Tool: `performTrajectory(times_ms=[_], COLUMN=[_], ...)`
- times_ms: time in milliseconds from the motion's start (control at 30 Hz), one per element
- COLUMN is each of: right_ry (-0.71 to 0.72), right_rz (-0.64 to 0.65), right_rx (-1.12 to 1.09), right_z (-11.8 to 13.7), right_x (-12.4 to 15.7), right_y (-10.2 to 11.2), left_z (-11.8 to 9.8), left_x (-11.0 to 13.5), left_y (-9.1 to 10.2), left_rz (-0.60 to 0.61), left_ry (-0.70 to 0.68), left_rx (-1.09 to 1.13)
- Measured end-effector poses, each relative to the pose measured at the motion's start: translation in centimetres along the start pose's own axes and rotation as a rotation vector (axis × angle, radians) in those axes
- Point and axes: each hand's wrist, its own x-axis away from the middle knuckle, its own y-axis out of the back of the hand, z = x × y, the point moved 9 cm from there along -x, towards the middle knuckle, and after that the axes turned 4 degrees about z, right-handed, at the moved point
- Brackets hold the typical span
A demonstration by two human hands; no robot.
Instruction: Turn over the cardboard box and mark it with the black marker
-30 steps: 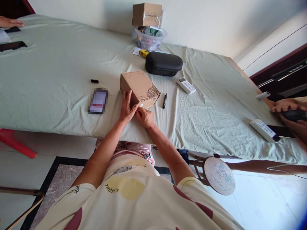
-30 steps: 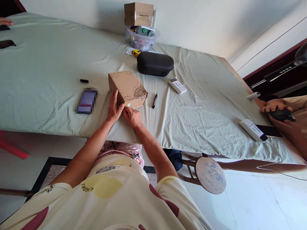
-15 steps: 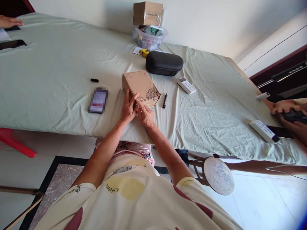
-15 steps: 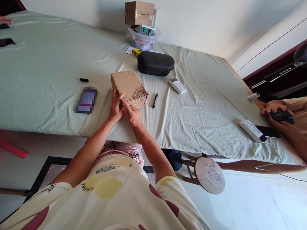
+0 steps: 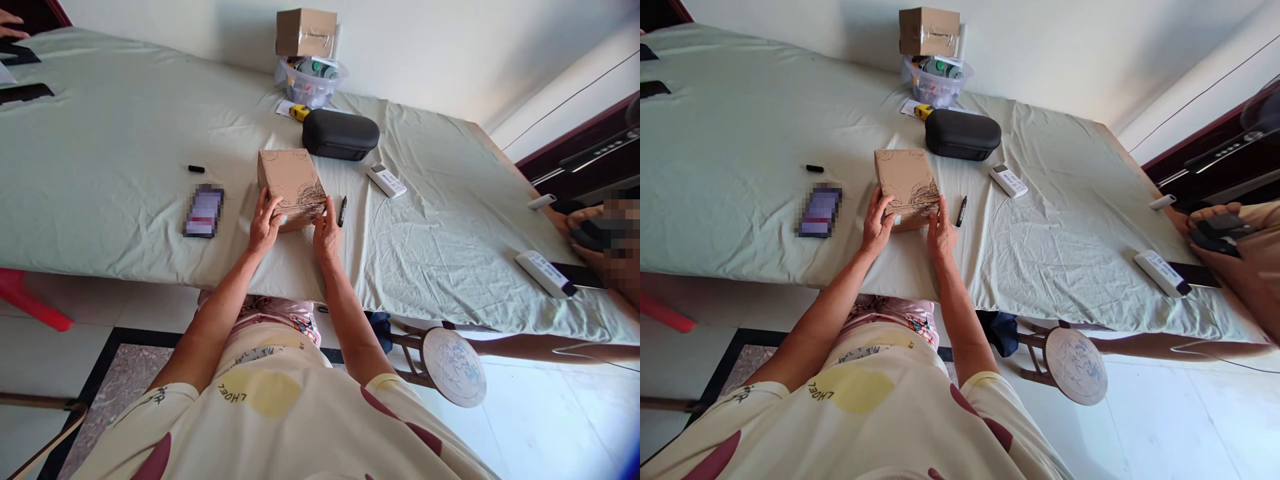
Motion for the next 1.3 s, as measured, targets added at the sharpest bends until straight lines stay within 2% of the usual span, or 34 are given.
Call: performTrajectory(times_ms=[100,167,367,567,767,967,1200,1300], right_ry=[-0.039,-0.049,-0.067,-0.045,-0.040,-0.006,0.029,0.024], right_rz=[-0.080,-0.082,0.002,0.112,0.124,0.091,0.118,0.087], right_rx=[-0.007,-0.017,-0.020,-0.062,-0.053,-0.079,-0.164,-0.228], right_z=[-0.4,-0.6,-1.5,-1.1,-1.2,-0.6,1.0,1.0], right_x=[0.0,0.0,-0.1,0.1,0.2,0.2,0.4,0.4], right_y=[0.6,0.4,-1.0,-2.6,-3.1,-2.6,-2.3,-2.1], left_z=[-0.1,-0.2,0.1,1.0,2.1,3.2,3.8,4.3], left_x=[0.0,0.1,0.1,0.1,0.0,0.2,0.3,0.4], left_y=[0.2,0.2,0.6,2.2,2.4,1.0,-0.1,-0.8], left_rz=[-0.018,-0.022,-0.050,-0.181,-0.218,-0.139,-0.061,-0.029], left_ry=[-0.004,-0.008,0.032,0.085,0.155,0.270,0.301,0.341], left_rx=[0.010,0.016,0.016,0.045,0.137,0.303,0.373,0.447])
